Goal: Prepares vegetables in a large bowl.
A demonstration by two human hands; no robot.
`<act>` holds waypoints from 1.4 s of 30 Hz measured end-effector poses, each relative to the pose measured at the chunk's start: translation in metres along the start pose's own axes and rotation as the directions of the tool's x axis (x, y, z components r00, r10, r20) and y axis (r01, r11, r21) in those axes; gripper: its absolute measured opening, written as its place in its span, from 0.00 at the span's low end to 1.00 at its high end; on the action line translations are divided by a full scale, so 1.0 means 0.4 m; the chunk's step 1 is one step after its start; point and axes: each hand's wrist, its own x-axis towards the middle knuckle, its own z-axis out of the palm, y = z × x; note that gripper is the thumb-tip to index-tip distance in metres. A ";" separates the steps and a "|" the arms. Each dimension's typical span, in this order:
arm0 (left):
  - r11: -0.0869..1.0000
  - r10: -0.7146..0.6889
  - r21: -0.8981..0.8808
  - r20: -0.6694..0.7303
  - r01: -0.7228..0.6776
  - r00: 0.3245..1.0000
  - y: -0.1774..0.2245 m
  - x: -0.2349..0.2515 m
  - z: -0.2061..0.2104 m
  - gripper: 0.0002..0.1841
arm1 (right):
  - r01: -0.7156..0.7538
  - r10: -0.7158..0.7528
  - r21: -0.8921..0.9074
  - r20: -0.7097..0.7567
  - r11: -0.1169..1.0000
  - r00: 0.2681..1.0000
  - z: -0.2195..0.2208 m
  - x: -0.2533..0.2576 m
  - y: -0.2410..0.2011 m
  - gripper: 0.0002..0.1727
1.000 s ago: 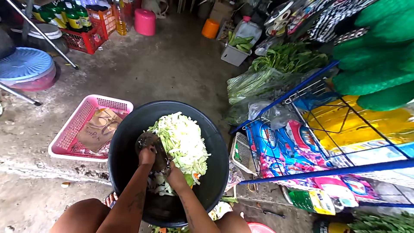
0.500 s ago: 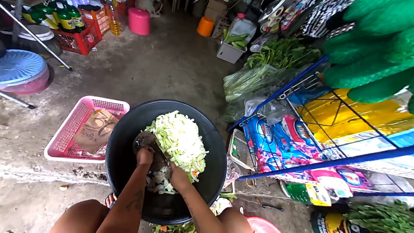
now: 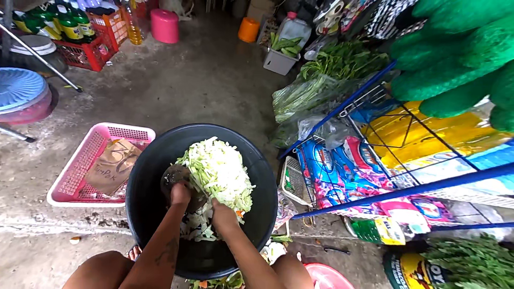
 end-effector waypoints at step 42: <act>0.226 -0.173 -0.973 0.016 0.055 0.985 -0.020 -0.173 -0.063 0.29 | 0.252 -0.233 0.504 -0.103 0.826 0.967 0.008 0.006 0.048 0.27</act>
